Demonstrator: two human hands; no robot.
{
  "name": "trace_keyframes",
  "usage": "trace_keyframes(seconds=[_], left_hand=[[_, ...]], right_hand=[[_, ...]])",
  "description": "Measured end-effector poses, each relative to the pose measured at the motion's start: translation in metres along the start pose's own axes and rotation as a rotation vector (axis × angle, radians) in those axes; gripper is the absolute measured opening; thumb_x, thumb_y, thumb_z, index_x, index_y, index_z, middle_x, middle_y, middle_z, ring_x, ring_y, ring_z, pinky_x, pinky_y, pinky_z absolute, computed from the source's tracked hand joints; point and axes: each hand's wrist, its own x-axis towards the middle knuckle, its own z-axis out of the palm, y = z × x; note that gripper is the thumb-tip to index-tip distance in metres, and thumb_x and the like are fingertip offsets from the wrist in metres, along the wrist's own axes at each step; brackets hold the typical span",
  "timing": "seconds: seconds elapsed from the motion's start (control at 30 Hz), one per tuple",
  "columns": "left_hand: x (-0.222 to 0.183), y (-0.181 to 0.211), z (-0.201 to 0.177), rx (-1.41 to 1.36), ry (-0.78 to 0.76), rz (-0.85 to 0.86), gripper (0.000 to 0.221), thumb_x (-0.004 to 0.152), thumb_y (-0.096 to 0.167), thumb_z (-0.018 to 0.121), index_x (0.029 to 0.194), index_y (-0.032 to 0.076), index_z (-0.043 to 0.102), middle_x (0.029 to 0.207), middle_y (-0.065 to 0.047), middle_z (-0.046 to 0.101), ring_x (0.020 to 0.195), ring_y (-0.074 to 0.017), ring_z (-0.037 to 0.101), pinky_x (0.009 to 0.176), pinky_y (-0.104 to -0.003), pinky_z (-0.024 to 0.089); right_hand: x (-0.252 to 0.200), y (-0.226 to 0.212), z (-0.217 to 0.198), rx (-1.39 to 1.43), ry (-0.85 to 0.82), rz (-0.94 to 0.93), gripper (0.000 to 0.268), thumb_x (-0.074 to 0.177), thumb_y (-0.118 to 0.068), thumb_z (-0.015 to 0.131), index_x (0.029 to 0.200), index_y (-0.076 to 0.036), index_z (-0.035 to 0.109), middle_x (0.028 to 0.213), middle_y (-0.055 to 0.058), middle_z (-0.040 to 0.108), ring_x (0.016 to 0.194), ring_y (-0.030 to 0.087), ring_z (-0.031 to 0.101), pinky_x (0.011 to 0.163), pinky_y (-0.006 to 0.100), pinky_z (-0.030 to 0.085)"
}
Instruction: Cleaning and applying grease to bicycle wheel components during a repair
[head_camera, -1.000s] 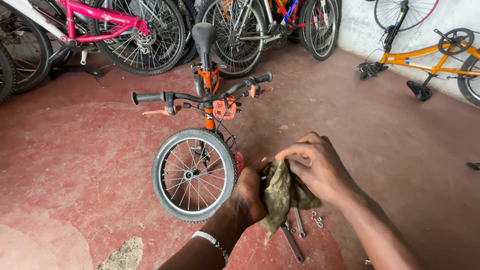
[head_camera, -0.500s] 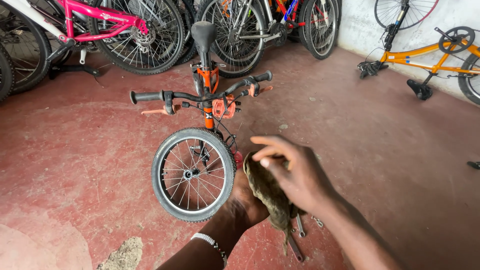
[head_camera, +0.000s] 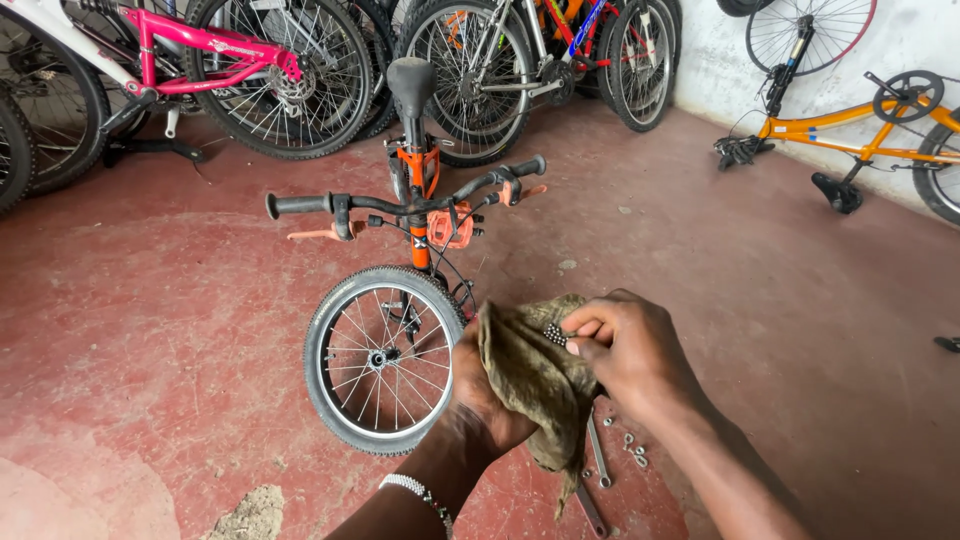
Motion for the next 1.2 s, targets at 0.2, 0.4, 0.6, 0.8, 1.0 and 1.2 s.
trace_keyframes(seconds=[0.2, 0.4, 0.6, 0.8, 1.0, 1.2], left_hand=[[0.000, 0.000, 0.003, 0.045, -0.110, 0.033, 0.115, 0.084, 0.085, 0.046, 0.142, -0.015, 0.050, 0.131, -0.029, 0.062, 0.110, -0.0335, 0.064, 0.095, -0.044, 0.053], [0.015, 0.002, -0.015, 0.133, 0.001, -0.026, 0.032, 0.086, 0.021, 0.058, 0.105, -0.003, 0.067, 0.095, -0.015, 0.070, 0.076, -0.0233, 0.062, 0.075, -0.035, 0.051], [0.021, 0.000, -0.016, 0.180, -0.008, -0.036, 0.045, 0.077, 0.014, 0.051, 0.118, -0.002, 0.061, 0.107, -0.019, 0.067, 0.085, -0.0299, 0.061, 0.082, -0.044, 0.051], [0.026, 0.001, -0.012, 0.212, 0.061, -0.067, 0.039, 0.075, 0.018, 0.050, 0.107, 0.001, 0.065, 0.099, -0.016, 0.068, 0.080, -0.0270, 0.055, 0.077, -0.042, 0.042], [0.037, -0.030, -0.008, 0.726, 0.187, 0.208, 0.018, 0.080, 0.002, 0.056, 0.086, -0.006, 0.071, 0.079, -0.012, 0.062, 0.072, -0.0192, 0.049, 0.067, -0.029, 0.040], [0.002, -0.042, 0.032, 1.177, -0.014, 0.270, 0.027, 0.089, 0.015, 0.048, 0.095, -0.002, 0.067, 0.078, -0.006, 0.059, 0.068, -0.0136, 0.048, 0.059, -0.026, 0.040]], right_hand=[[-0.003, -0.027, -0.005, -0.040, -0.080, 0.039, 0.028, 0.074, 0.004, 0.078, 0.096, -0.011, 0.082, 0.085, -0.001, 0.073, 0.064, 0.010, 0.064, 0.062, 0.026, 0.056], [-0.004, -0.021, 0.001, -0.046, -0.071, -0.132, 0.025, 0.073, 0.005, 0.071, 0.090, -0.009, 0.083, 0.077, 0.002, 0.066, 0.062, 0.015, 0.059, 0.055, 0.032, 0.047], [-0.004, -0.022, -0.002, -0.011, 0.055, 0.179, 0.026, 0.085, 0.002, 0.071, 0.105, -0.014, 0.075, 0.104, 0.003, 0.078, 0.087, 0.014, 0.075, 0.078, 0.027, 0.063], [-0.008, -0.006, 0.020, 0.810, 0.225, 0.972, 0.031, 0.112, -0.027, 0.050, 0.099, -0.002, 0.062, 0.082, 0.010, 0.056, 0.067, 0.021, 0.052, 0.054, 0.034, 0.045], [0.000, 0.000, 0.042, 0.948, 0.220, 1.012, 0.026, 0.108, -0.021, 0.049, 0.101, 0.001, 0.061, 0.087, 0.012, 0.057, 0.071, 0.022, 0.053, 0.058, 0.034, 0.046], [0.006, 0.028, 0.046, 1.113, 0.183, 1.067, 0.021, 0.103, -0.014, 0.049, 0.105, 0.003, 0.061, 0.094, 0.015, 0.058, 0.075, 0.023, 0.053, 0.063, 0.035, 0.048]])
